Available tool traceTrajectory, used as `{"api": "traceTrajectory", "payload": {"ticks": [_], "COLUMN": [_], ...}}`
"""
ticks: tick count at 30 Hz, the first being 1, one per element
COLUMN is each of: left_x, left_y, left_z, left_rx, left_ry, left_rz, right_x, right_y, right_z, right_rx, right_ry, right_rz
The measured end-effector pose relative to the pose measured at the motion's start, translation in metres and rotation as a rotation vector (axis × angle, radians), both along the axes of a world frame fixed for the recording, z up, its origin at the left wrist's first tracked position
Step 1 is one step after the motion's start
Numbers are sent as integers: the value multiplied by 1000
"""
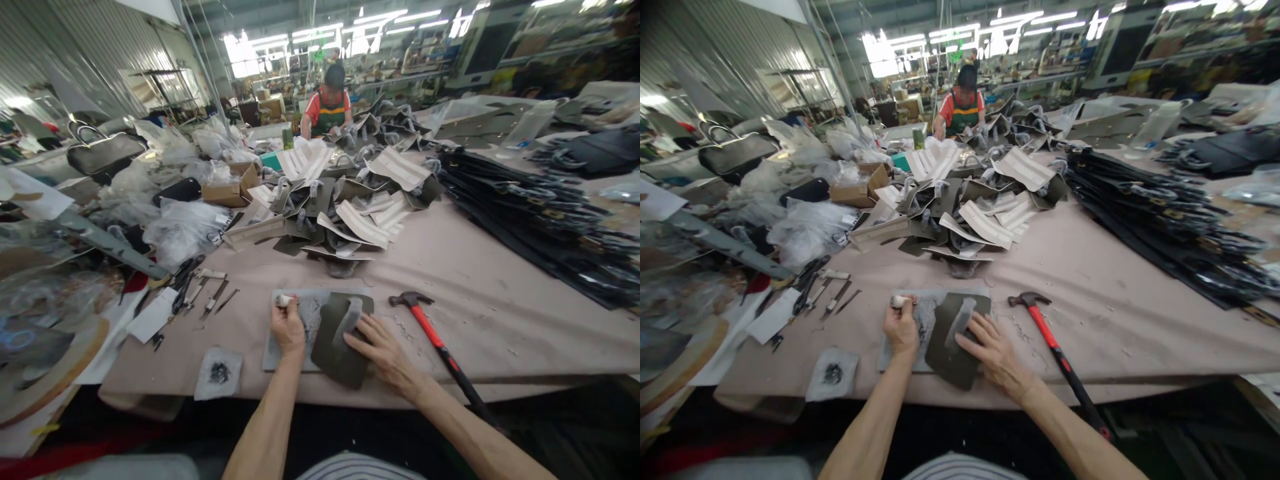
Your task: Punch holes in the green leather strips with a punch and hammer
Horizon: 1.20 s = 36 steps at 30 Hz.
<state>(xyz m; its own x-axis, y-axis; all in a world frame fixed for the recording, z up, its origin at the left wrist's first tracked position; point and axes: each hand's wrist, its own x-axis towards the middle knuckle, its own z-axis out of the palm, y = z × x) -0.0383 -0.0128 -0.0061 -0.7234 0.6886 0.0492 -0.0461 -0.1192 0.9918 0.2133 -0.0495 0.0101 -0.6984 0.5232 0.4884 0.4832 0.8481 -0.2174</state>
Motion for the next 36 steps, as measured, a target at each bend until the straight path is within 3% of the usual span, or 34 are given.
{"api": "traceTrajectory", "payload": {"ticks": [2, 4, 9, 12, 22, 30, 33, 36], "left_x": [-12, -13, 23, 42, 38, 38, 38, 41], "left_y": [2, 5, 13, 15, -3, -2, 0, 2], "left_z": [3, 8, 15, 15, 14, 13, 11, 11], "left_rx": [24, 19, -10, -31, -45, -116, -121, -123], "left_ry": [-16, -20, -36, -20, 46, 170, 186, 159], "left_rz": [-85, -239, -639, -781, -793, -816, -826, -809], "right_x": [4, 7, 13, 17, 15, 23, 41, 69], "right_y": [-18, -26, -11, 0, -10, -18, -15, -7], "right_z": [-18, -24, -6, 2, 6, 10, 7, 0], "right_rx": [-142, -276, -482, -547, -549, -500, -427, -266], "right_ry": [-110, -186, -182, -116, -71, -154, -123, 54], "right_rz": [128, 192, 311, 374, 287, 218, 80, -259]}}
